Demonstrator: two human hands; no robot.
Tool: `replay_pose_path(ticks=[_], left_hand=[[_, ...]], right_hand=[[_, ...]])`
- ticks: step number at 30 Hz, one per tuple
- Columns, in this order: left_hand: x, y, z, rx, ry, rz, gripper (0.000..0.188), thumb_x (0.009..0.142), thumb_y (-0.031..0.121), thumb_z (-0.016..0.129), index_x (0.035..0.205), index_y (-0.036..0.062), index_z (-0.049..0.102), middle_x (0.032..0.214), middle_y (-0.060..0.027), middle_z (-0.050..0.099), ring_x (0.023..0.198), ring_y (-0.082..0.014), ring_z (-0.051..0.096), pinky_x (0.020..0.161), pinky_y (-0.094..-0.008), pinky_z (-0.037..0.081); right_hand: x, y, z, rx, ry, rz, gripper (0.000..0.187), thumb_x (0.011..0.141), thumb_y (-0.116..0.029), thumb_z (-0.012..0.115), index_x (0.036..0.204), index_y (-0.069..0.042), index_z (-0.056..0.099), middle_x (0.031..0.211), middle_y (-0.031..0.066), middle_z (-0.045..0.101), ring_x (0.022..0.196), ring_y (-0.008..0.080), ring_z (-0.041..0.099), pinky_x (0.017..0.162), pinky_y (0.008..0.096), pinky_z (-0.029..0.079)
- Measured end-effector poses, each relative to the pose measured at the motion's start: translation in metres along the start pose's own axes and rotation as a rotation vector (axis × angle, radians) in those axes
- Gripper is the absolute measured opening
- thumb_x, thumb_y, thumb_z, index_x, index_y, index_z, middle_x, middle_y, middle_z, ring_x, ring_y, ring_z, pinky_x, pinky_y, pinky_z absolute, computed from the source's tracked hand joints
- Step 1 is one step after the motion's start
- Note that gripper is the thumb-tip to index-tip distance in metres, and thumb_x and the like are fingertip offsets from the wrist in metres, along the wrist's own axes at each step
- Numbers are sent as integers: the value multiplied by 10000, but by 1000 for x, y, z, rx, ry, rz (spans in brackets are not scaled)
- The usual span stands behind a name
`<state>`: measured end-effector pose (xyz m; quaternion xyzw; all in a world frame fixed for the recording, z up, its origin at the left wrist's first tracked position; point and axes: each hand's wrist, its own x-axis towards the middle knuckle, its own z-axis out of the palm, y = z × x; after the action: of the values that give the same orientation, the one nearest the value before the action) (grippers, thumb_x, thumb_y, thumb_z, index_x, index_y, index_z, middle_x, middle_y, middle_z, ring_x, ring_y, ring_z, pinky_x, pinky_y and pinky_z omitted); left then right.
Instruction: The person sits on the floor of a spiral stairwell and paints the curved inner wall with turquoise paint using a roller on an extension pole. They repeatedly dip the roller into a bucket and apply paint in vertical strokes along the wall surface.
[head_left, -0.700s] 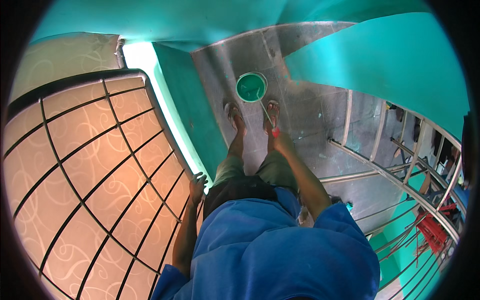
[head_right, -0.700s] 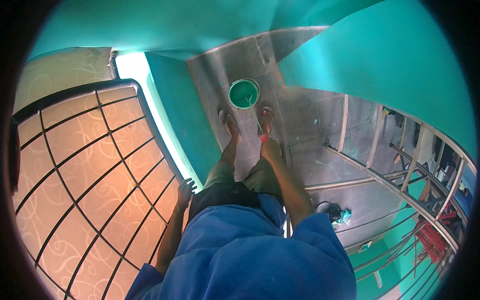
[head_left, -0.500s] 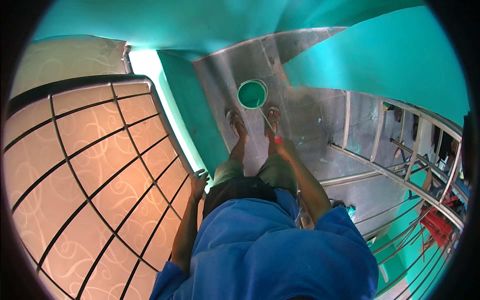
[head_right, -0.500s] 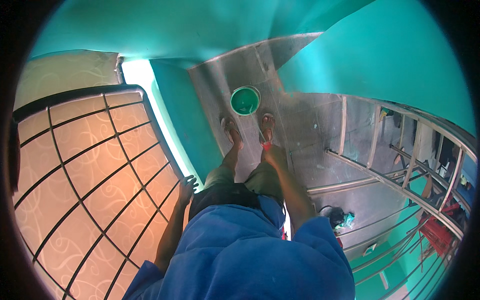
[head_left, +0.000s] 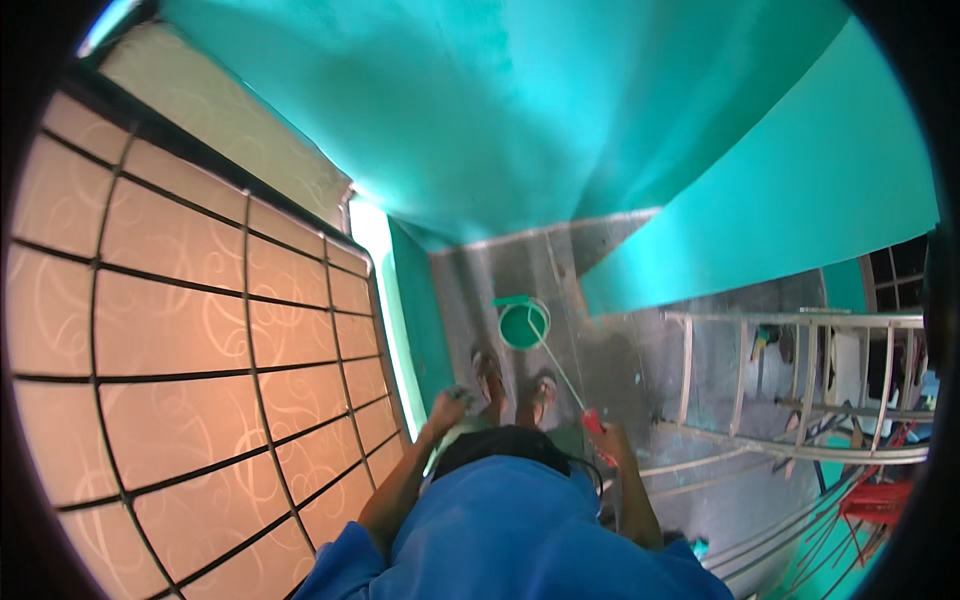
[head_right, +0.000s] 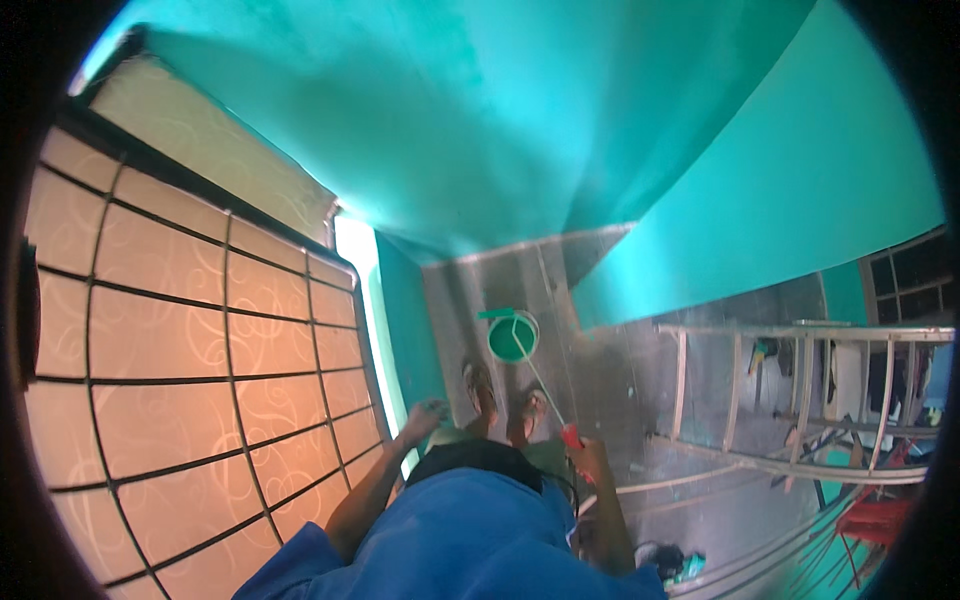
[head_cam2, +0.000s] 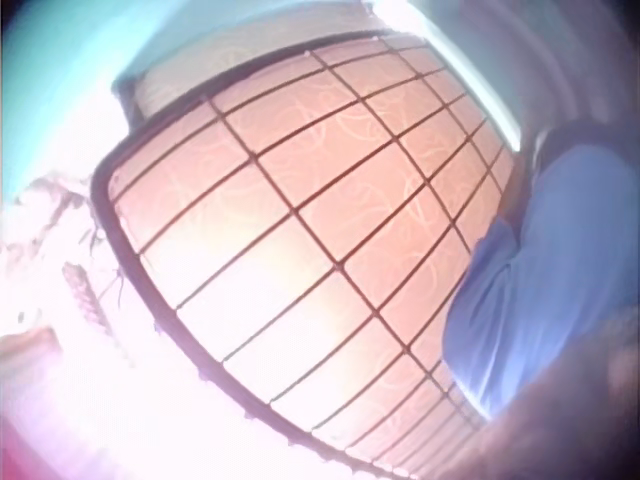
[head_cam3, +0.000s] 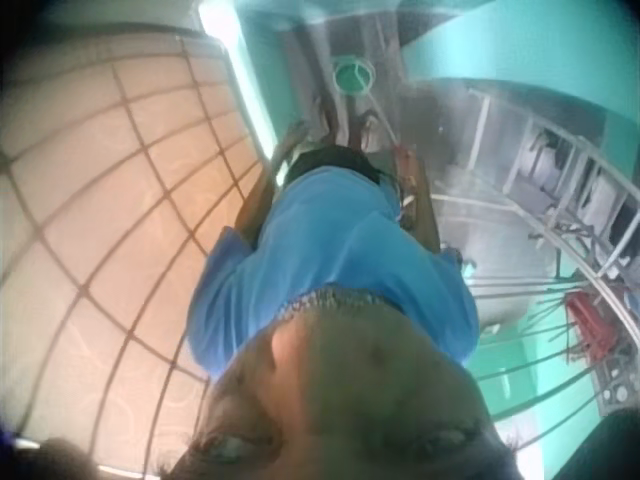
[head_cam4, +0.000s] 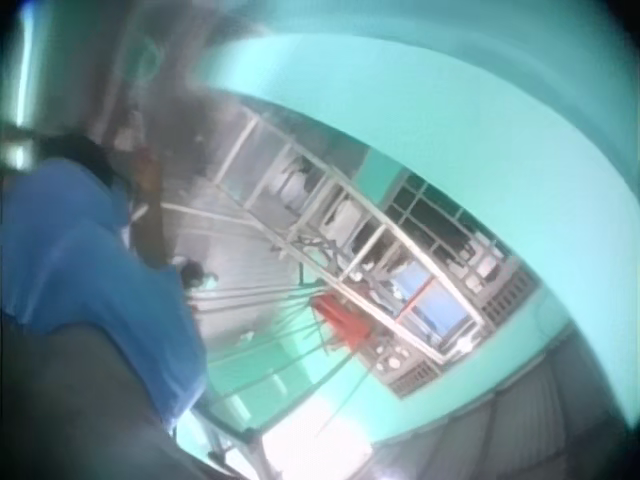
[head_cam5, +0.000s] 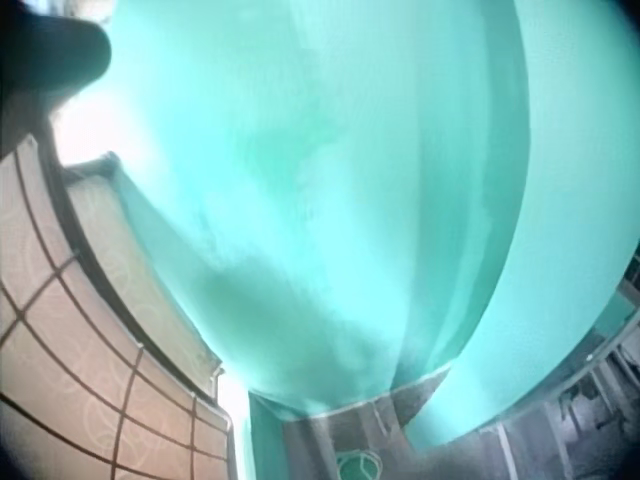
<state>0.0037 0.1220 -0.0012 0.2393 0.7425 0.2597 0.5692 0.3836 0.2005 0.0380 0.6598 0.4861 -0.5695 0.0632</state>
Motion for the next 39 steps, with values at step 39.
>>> replay_pose_path(ticks=[39], left_hand=[[-74, 80, -47, -230, 504, 301, 382, 885, 285, 555, 1127, -10, 573, 976, -136, 636, 893, -213, 602, 776, -315, 462]], right_hand=[[-24, -351, 163, 236, 411, -1332, 312, 937, -290, 455, 1002, -3, 557, 730, 196, 603, 630, 376, 593, 554, 418, 442]])
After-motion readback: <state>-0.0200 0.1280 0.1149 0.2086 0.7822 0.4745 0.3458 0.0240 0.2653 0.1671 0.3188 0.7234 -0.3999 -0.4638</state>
